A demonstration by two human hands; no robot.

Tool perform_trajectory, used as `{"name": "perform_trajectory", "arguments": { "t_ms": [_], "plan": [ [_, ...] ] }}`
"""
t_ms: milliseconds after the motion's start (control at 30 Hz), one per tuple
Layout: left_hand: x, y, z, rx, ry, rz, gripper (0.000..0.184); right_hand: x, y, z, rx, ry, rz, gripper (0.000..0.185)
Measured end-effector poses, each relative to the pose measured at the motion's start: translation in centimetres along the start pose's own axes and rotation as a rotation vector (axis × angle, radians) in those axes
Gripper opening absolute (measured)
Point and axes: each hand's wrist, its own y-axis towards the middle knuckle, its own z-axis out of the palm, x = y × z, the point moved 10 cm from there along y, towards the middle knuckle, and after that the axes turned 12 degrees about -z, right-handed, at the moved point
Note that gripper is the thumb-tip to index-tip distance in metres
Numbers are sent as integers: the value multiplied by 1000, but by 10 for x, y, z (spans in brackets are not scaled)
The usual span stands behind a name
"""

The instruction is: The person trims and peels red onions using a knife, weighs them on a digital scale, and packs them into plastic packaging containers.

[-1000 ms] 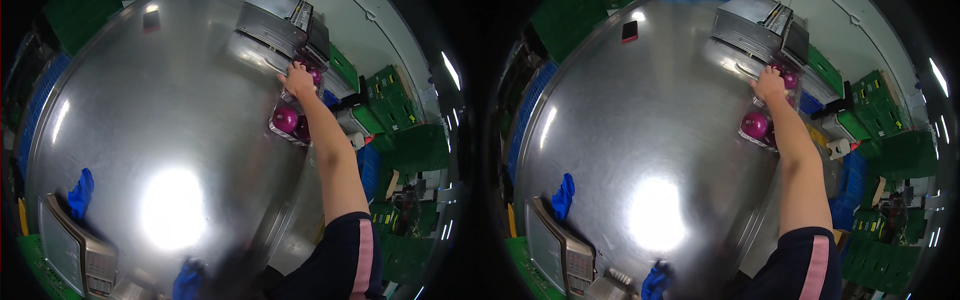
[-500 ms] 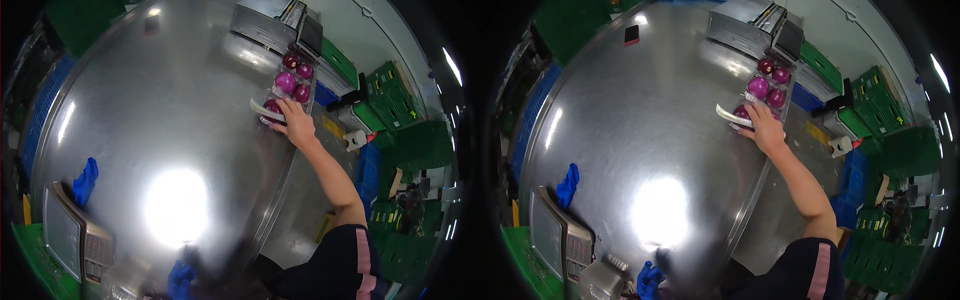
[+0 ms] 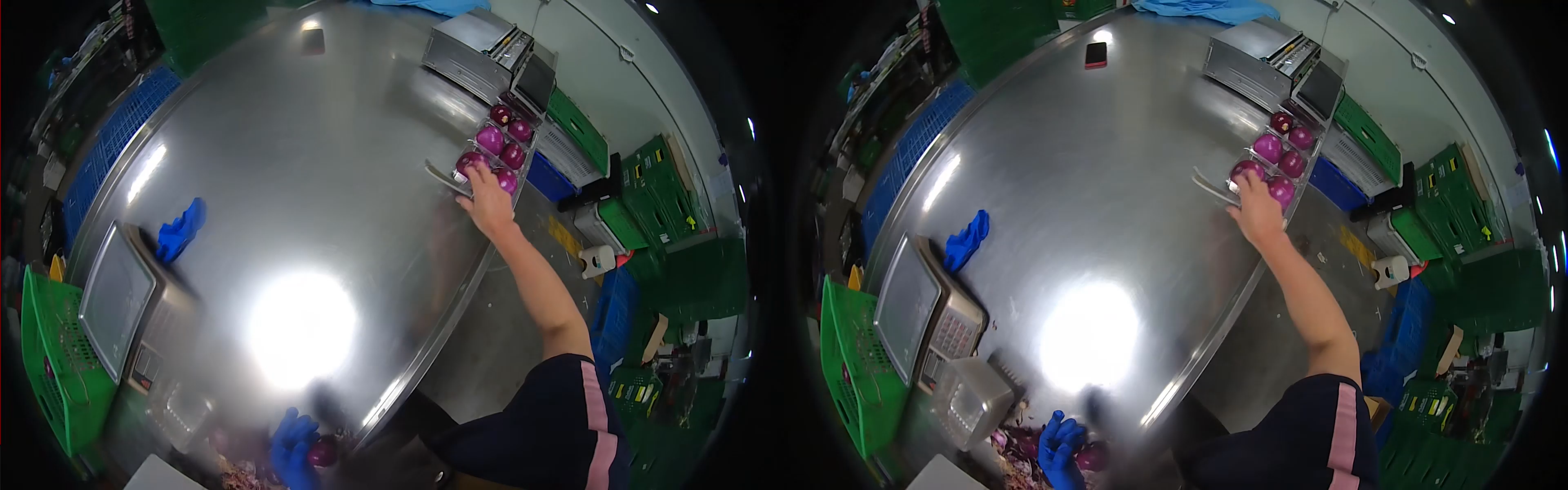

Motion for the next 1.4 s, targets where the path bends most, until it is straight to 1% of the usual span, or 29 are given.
{"name": "perform_trajectory", "arguments": {
  "t_ms": [100, 133, 200, 267, 300, 333, 367, 467, 500, 533, 567, 600, 667, 700, 800, 833, 867, 900, 933, 1033, 1100, 1233, 1333, 1400],
  "plan": [
    [-6, -17, -9, 18, 217, 152, 30, 49, -19, 12, 177, 225, -22, 45],
    [-8, -26, -14, -36, 244, 223, 24, 63, -28, 13, 196, 245, -23, 38],
    [-5, -36, -23, -41, 170, 213, 25, 83, -41, 11, 225, 276, -29, 25],
    [-2, -45, -33, -26, 160, 232, 28, 85, -59, -5, 261, 298, 80, 19],
    [19, -34, -43, 60, 70, 212, 38, 81, -69, -14, 276, 302, 144, 18],
    [51, -13, -58, 151, -19, 190, 52, 74, -77, -31, 219, 271, 166, 19],
    [68, -1, -62, 244, -107, 164, 68, 62, -87, -49, 163, 239, 188, 20],
    [62, 3, -44, 319, -74, 174, 68, 7, -108, -91, 71, 134, 263, 21],
    [59, 0, -35, 271, -25, 123, 53, -16, -109, -100, 54, 102, 284, 21],
    [49, -12, -24, 213, 22, 69, 40, -39, -107, -110, -7, 112, 304, 23],
    [41, -21, -14, 147, 69, 18, 30, -61, -100, -116, -68, 130, 320, 24],
    [28, -27, 1, 152, 95, 76, 30, -82, -89, -116, -129, 157, 337, 26],
    [23, -25, 11, 66, 299, 286, 29, -128, -58, -99, -204, 189, 376, 28],
    [13, -22, 29, 30, 398, 392, 29, -151, -41, -94, -245, 197, 395, 30],
    [14, 14, 80, 53, 196, 166, 22, -201, 19, -56, -228, 142, 368, 40],
    [13, 24, 98, 56, 133, 86, 19, -216, 41, -43, -197, 109, 317, 43],
    [10, 31, 116, 12, 63, 44, 16, -229, 61, -30, -163, 79, 270, 47],
    [6, 39, 136, 34, 97, 34, 16, -239, 75, -18, -125, 49, 221, 51],
    [3, 46, 155, 54, 120, 27, 17, -249, 91, -4, -57, 34, 228, 57],
    [-2, 62, 197, 96, 129, -12, 21, -269, 129, 33, 15, 16, 199, 61],
    [-2, 69, 214, 115, 124, -44, 24, -286, 147, 55, 79, -13, 229, 63],
    [-1, 87, 229, 137, 121, -48, 28, -309, 167, 81, 267, -37, 368, 68],
    [-5, 91, 232, 109, 86, -61, 29, -310, 170, 90, 325, -37, 446, 74],
    [-9, 92, 234, 102, 87, -71, 30, -314, 169, 99, 309, -45, 454, 78]
  ]
}}
